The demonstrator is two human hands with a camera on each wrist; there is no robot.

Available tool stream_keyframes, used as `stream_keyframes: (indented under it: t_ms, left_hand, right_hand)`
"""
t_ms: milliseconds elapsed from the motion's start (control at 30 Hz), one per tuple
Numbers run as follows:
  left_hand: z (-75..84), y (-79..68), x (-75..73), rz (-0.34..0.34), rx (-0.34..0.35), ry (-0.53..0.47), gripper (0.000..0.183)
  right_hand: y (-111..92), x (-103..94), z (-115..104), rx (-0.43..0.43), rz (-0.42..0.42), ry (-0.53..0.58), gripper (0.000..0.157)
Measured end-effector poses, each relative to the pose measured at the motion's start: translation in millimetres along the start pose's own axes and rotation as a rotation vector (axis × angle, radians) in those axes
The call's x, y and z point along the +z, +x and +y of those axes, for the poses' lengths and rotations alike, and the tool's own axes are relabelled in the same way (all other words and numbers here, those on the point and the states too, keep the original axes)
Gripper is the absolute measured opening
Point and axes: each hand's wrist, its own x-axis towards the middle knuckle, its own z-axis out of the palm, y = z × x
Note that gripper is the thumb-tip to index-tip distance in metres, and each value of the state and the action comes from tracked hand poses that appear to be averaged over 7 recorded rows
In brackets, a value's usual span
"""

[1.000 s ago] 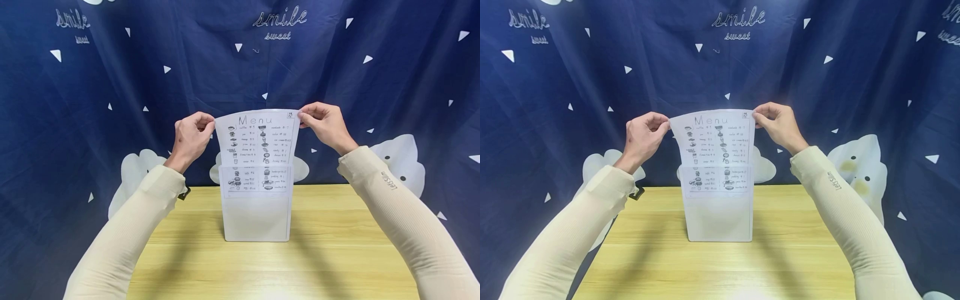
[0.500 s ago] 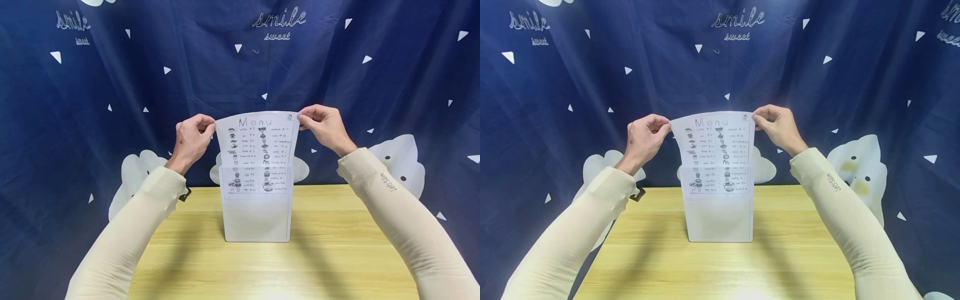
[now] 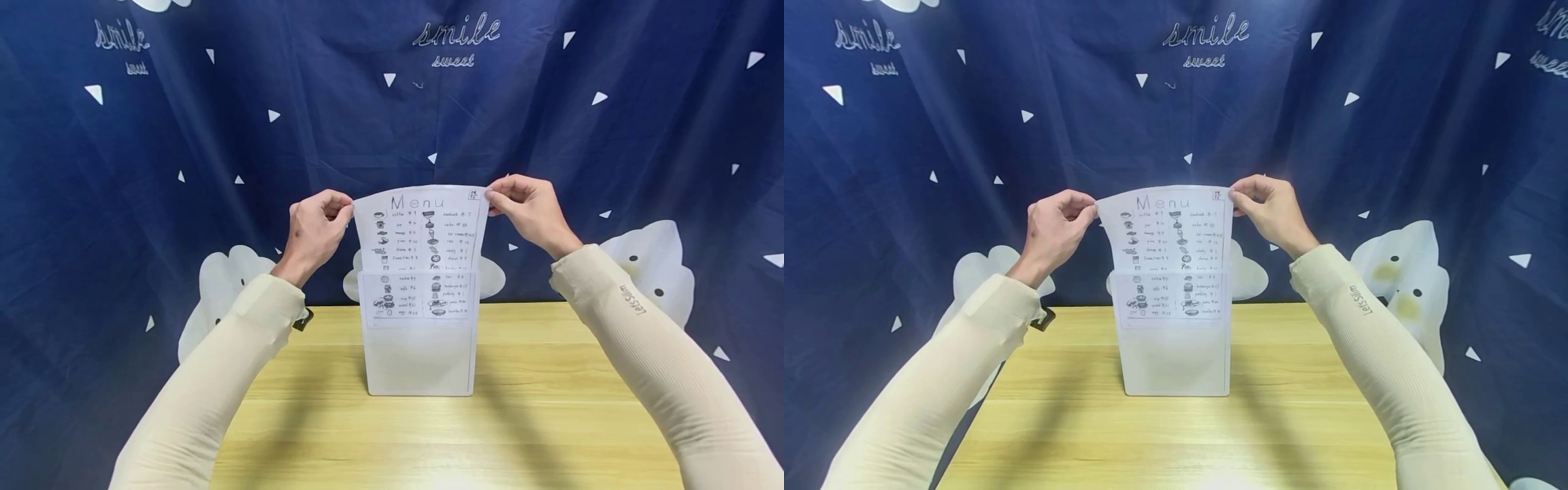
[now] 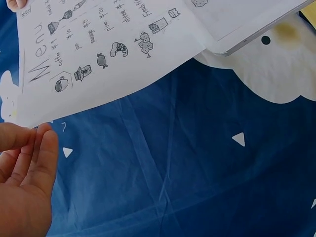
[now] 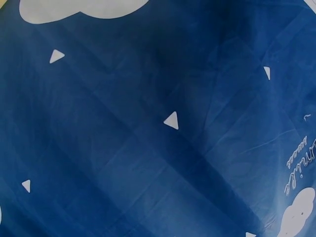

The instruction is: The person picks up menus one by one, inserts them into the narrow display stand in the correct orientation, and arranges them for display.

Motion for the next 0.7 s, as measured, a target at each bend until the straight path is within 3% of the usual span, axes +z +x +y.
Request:
stream_keyframes:
  t_ms: [367,700]
  left_hand:
    - [-3.0,-3.8,2.0,-0.020,-0.003,-0.004,0.005]
    - [-5.0,-5.8,3.6,-0.029,-0.011,-0.009,0.005]
  right_hand:
    - [-10,3.0,-25,0.003,-0.007,0.006,0.012]
    - [-12,4.3,-25,0.018,-0.017,-0.006,0.014]
